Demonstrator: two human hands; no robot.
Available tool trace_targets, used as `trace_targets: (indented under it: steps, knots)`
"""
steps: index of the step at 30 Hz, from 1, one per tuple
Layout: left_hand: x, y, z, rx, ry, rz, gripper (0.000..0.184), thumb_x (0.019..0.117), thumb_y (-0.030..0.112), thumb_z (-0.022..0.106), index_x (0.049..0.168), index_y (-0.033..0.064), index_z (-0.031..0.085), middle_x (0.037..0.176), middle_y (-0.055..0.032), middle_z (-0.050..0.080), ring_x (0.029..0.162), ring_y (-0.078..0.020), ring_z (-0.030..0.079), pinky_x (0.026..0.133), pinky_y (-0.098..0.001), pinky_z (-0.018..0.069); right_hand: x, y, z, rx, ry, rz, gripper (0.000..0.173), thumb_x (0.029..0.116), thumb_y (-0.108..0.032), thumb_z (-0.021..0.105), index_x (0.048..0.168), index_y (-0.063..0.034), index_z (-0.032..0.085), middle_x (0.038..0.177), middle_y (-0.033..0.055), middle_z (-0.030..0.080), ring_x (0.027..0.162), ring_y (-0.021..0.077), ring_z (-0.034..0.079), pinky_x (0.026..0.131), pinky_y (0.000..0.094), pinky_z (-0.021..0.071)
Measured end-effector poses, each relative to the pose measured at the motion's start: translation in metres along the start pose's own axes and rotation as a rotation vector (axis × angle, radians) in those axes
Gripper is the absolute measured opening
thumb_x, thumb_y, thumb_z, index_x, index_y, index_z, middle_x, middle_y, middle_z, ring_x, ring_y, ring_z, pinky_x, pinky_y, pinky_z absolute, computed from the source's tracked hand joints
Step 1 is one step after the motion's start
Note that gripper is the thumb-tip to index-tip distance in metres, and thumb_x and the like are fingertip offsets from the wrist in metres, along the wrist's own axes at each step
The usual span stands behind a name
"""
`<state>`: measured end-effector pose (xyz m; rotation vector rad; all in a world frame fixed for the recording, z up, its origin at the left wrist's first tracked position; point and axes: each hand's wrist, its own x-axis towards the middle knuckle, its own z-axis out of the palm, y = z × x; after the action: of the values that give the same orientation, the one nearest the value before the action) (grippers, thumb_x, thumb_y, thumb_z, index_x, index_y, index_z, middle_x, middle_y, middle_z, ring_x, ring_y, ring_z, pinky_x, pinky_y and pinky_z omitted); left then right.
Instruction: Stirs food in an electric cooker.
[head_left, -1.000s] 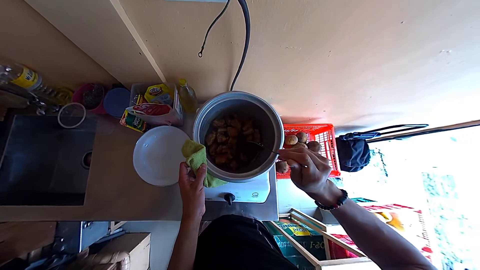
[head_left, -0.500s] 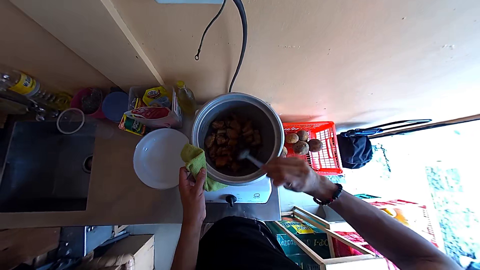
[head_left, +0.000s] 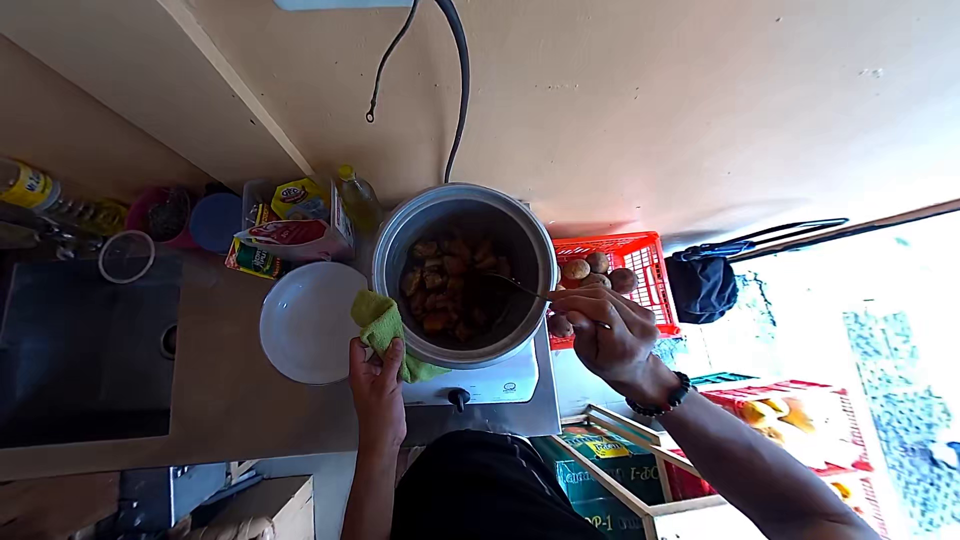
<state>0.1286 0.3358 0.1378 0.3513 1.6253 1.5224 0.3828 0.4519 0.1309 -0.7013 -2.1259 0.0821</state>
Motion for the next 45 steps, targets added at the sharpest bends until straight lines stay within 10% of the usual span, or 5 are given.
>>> trace_targets:
  steps: [14, 20, 38, 45]
  knots:
    - [-0.002, 0.004, 0.002, 0.016, -0.005, -0.002, 0.025, 0.1025, -0.002, 0.051, 0.126, 0.0017, 0.043, 0.104, -0.0059, 0.063, 0.090, -0.0076, 0.068, 0.079, -0.0249, 0.0597, -0.012, -0.014, 0.016, -0.052, -0.155, -0.146, 0.021, 0.1068, -0.015, 0.052, 0.100, -0.0006, 0.067, 0.092, 0.0159, 0.073, 0.082, 0.0249, 0.072, 0.071, 0.0312, 0.0583]
    - [0.009, -0.015, -0.007, -0.041, -0.017, -0.006, 0.028, 0.1016, -0.001, 0.054, 0.128, 0.0018, 0.044, 0.107, -0.0114, 0.068, 0.094, -0.0161, 0.071, 0.081, -0.0321, 0.0616, 0.000, -0.017, 0.010, -0.115, -0.007, 0.216, 0.022, 0.1055, -0.011, 0.050, 0.099, 0.0000, 0.068, 0.081, 0.0112, 0.073, 0.070, 0.0162, 0.071, 0.062, 0.0275, 0.0570]
    - [0.009, -0.016, -0.008, -0.013, -0.009, -0.012, 0.038, 0.1021, 0.001, 0.054, 0.137, 0.0028, 0.040, 0.111, -0.0108, 0.065, 0.095, -0.0146, 0.070, 0.078, -0.0310, 0.0619, 0.000, -0.014, 0.011, 0.013, -0.040, -0.094, 0.020, 0.1057, -0.012, 0.053, 0.097, 0.0003, 0.066, 0.091, 0.0147, 0.074, 0.085, 0.0216, 0.073, 0.076, 0.0297, 0.0595]
    - [0.009, -0.014, -0.008, -0.021, -0.019, -0.023, 0.033, 0.1024, 0.000, 0.053, 0.134, 0.0018, 0.042, 0.109, -0.0115, 0.066, 0.096, -0.0166, 0.071, 0.081, -0.0333, 0.0615, 0.003, -0.024, 0.006, 0.092, 0.016, 0.050, 0.024, 0.1071, -0.013, 0.049, 0.095, 0.0012, 0.065, 0.085, 0.0127, 0.073, 0.078, 0.0165, 0.071, 0.070, 0.0263, 0.0585]
